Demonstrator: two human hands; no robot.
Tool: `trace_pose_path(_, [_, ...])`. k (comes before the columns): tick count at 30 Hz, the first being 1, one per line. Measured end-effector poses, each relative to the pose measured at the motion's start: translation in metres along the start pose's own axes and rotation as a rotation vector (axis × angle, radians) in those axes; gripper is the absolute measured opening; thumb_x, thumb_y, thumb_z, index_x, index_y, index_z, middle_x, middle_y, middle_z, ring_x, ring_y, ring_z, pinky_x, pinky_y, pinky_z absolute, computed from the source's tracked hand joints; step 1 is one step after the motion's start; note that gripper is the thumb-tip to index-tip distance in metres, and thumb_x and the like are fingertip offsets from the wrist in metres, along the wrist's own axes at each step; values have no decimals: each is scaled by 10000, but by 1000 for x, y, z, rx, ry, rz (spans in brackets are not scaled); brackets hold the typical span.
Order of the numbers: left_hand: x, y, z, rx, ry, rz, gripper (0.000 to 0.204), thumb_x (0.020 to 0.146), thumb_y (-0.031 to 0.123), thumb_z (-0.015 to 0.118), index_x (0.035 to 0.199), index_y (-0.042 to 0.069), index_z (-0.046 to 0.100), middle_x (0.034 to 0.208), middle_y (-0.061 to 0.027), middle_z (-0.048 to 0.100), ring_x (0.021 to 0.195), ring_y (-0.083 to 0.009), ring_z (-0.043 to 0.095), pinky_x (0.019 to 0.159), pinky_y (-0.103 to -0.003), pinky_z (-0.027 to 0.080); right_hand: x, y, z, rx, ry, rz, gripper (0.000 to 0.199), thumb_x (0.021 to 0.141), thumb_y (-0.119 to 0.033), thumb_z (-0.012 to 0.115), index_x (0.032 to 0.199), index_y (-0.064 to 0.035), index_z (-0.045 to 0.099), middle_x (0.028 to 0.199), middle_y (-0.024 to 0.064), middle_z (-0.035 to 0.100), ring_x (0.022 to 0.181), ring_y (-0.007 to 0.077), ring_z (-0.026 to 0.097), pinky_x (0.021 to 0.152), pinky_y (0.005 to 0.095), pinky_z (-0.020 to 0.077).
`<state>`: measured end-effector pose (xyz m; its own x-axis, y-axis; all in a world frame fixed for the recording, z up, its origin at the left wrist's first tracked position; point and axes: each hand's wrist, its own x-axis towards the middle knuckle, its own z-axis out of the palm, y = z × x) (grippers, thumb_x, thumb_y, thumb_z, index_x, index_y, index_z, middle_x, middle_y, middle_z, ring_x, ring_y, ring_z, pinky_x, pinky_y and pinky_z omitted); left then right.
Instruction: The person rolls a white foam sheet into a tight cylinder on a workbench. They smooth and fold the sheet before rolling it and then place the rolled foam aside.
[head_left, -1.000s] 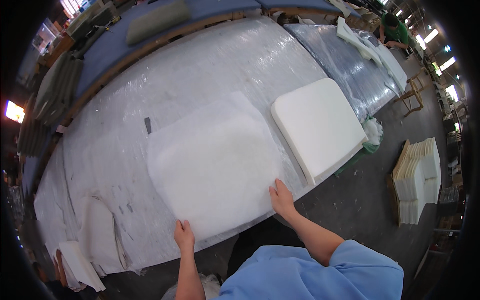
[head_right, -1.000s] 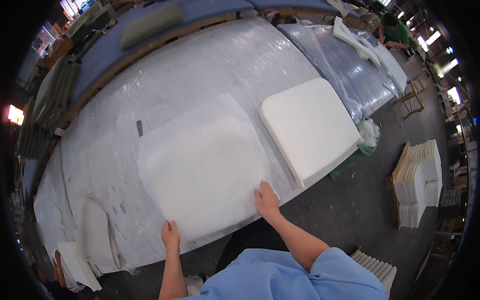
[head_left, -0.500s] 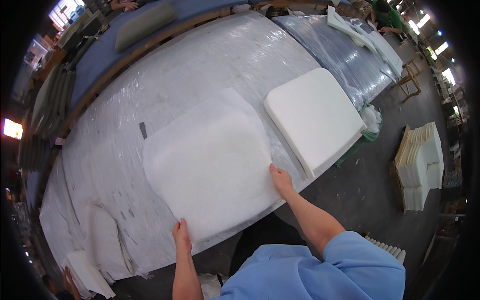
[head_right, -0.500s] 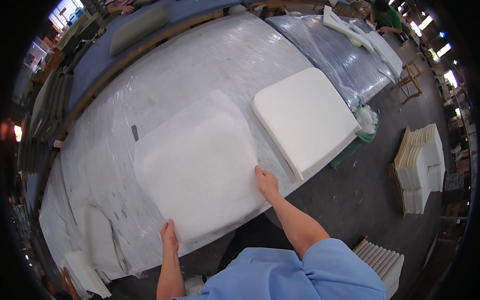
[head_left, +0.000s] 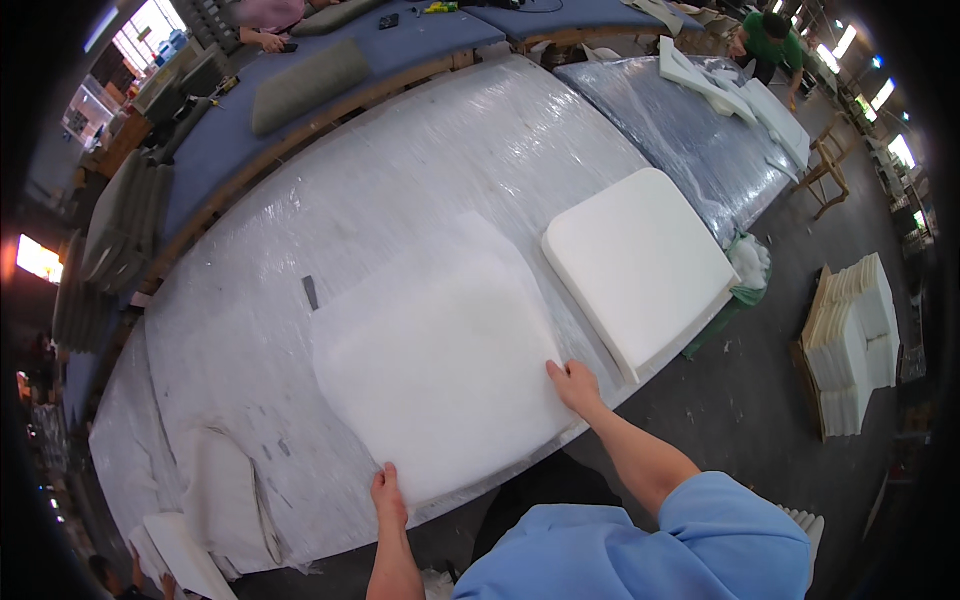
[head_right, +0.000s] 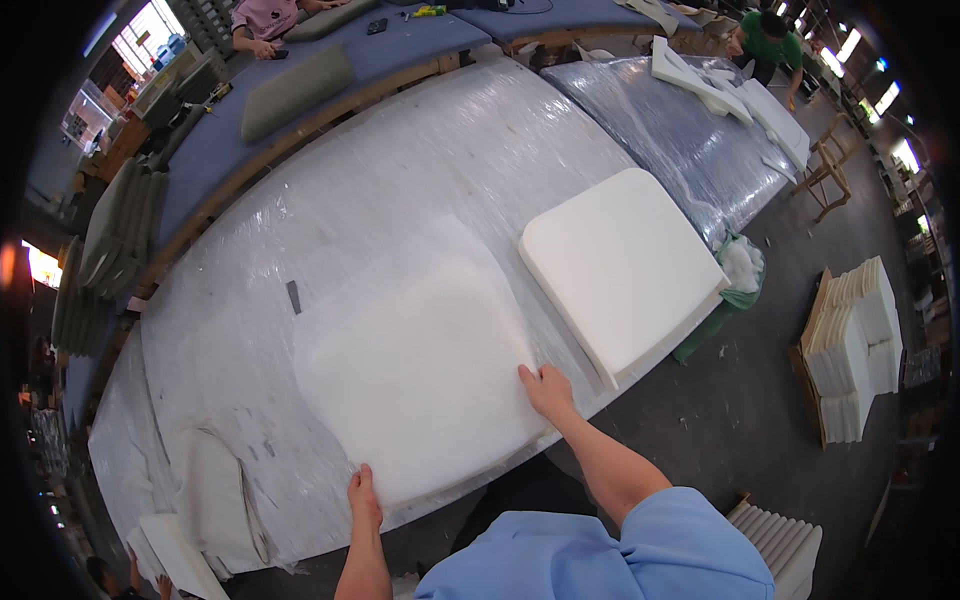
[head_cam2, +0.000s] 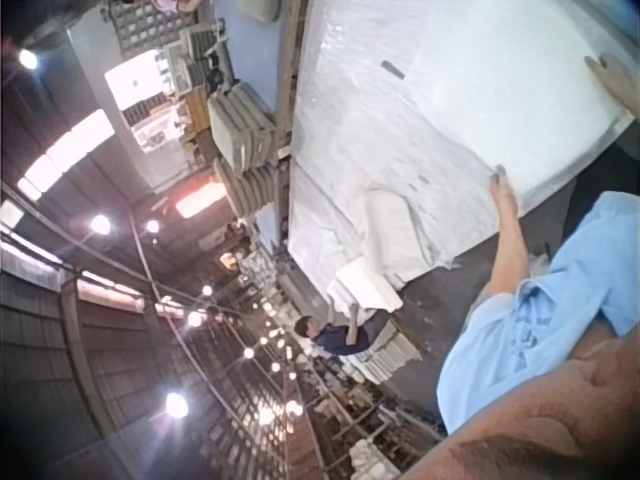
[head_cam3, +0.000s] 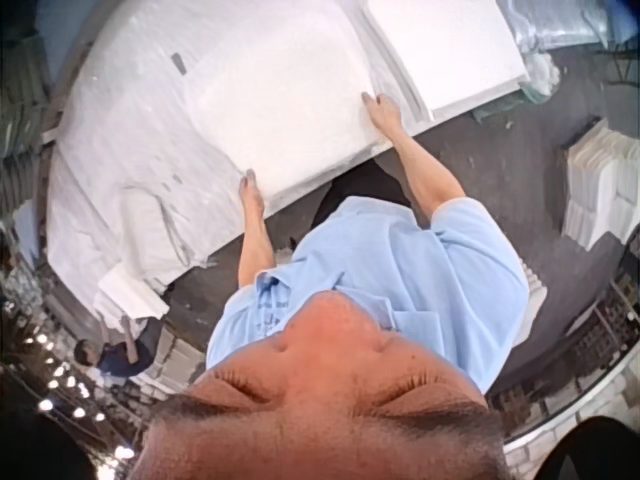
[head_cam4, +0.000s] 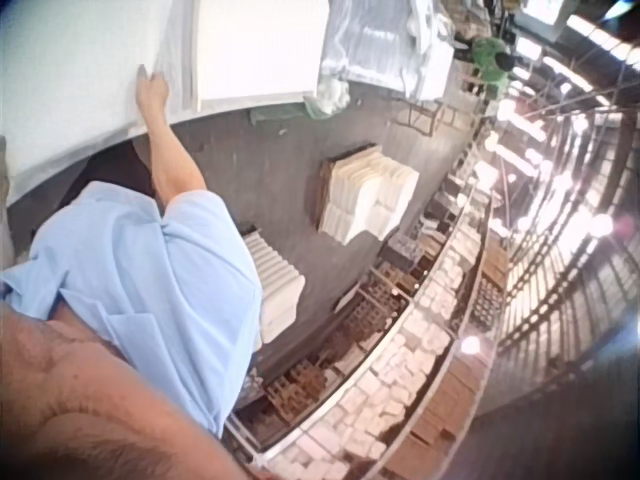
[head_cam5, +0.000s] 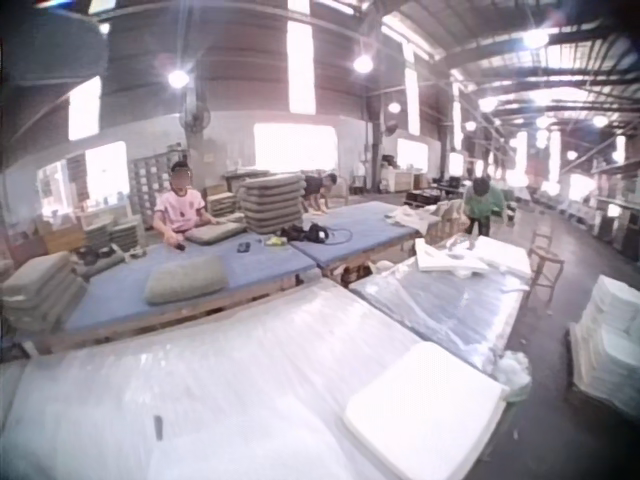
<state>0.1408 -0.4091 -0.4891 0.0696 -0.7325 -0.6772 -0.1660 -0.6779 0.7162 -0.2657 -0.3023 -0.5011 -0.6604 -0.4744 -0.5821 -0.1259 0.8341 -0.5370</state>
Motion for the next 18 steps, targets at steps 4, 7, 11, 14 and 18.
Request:
trace_pose_path(4, [8,30,-19,1045,6,265,527,1028,478,626,1259,8,690,1132,-115,735,994,-302,682,882,-434,533,13,-1,-24,-358,15,-143,588,983,-515,606,1197,25,696,1223,238,668,1178,409,630,1002,480,503])
trace_pose_path(7, [24,57,-33,720,-48,81,606,1017,545,610,1313,19,660,1123,-110,725,973,-275,666,883,-428,522,35,-18,-39,-141,152,-218,546,995,-476,608,1230,10,693,1244,214,670,1177,380,635,1007,468,502])
trace_pose_path(11, [57,82,-24,-6,127,-97,607,1025,530,616,1352,19,635,1148,-102,717,1001,-218,659,850,-362,513,63,-59,-32,225,163,-177,511,1017,-435,622,1270,5,680,1228,173,687,1145,316,652,989,432,504])
trace_pose_path(14, [94,105,15,-202,62,-43,518,1054,468,604,1289,10,658,1104,-80,715,964,-182,643,806,-308,506,105,-61,-25,392,41,-48,469,1035,-411,624,1246,3,694,1111,115,725,1003,243,669,920,383,511])
trace_pose_path(18, [124,101,28,82,221,237,389,1090,371,569,1106,-3,677,1015,-69,694,890,-159,590,785,-303,493,124,-67,-10,546,-130,-71,388,1052,-373,614,1108,-4,718,951,86,731,846,214,623,806,368,497])
